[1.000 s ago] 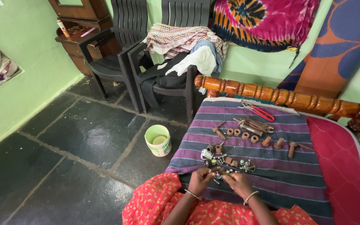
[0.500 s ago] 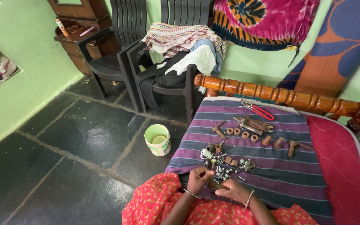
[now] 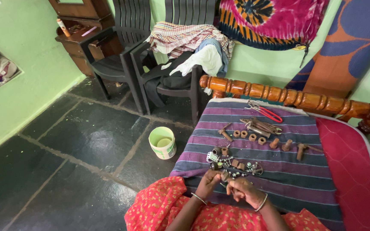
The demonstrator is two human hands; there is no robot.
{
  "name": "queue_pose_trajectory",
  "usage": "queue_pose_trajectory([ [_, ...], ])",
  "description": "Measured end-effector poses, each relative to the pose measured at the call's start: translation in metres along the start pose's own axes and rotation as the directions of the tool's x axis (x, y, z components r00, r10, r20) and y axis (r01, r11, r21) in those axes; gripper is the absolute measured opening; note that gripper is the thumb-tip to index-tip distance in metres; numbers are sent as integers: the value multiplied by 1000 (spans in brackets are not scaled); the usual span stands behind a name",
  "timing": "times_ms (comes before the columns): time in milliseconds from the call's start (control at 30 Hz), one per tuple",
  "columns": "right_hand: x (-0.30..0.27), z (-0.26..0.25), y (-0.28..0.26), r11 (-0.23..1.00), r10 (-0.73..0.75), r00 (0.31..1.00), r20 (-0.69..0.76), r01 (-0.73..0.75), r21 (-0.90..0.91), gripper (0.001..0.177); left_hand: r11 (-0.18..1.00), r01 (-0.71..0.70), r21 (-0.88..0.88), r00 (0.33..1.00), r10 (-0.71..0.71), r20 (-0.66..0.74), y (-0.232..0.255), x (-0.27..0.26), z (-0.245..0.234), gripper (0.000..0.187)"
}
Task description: The person sits on the floor and assembles small mechanical components, including screws, nuts, and wooden pieces, on a striped cloth. They use their hands to pick up, align, and connect the parts, occasionally using a pair of pliers to adjust or tighten components.
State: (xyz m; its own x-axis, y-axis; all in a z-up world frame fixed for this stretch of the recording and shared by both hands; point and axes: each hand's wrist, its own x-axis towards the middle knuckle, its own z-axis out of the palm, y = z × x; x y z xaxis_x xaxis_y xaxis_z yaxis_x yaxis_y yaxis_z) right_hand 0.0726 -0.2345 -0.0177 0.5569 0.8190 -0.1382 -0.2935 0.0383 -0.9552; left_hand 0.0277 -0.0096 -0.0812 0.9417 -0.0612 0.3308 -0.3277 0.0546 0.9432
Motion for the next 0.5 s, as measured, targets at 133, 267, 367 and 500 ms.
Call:
queue_pose_trajectory([
  [133,6,-17,15,999,43,972,-231,-45,-2,41,961,-157,227,987,163,-10,-14,-1,-3,33],
  [267,12,-33,27,990,-48,935,-352,-2,-141,37,953,285,-104,958,-284,24,-17,-5,1,33],
  [367,18,-40,37,984,-100,908,-408,30,-174,36,957,270,-106,963,-269,18,-13,-6,3,42],
  [500,18,-40,43,974,-46,882,-468,-65,-218,33,948,269,-169,961,-276,-18,-16,-6,2,51],
])
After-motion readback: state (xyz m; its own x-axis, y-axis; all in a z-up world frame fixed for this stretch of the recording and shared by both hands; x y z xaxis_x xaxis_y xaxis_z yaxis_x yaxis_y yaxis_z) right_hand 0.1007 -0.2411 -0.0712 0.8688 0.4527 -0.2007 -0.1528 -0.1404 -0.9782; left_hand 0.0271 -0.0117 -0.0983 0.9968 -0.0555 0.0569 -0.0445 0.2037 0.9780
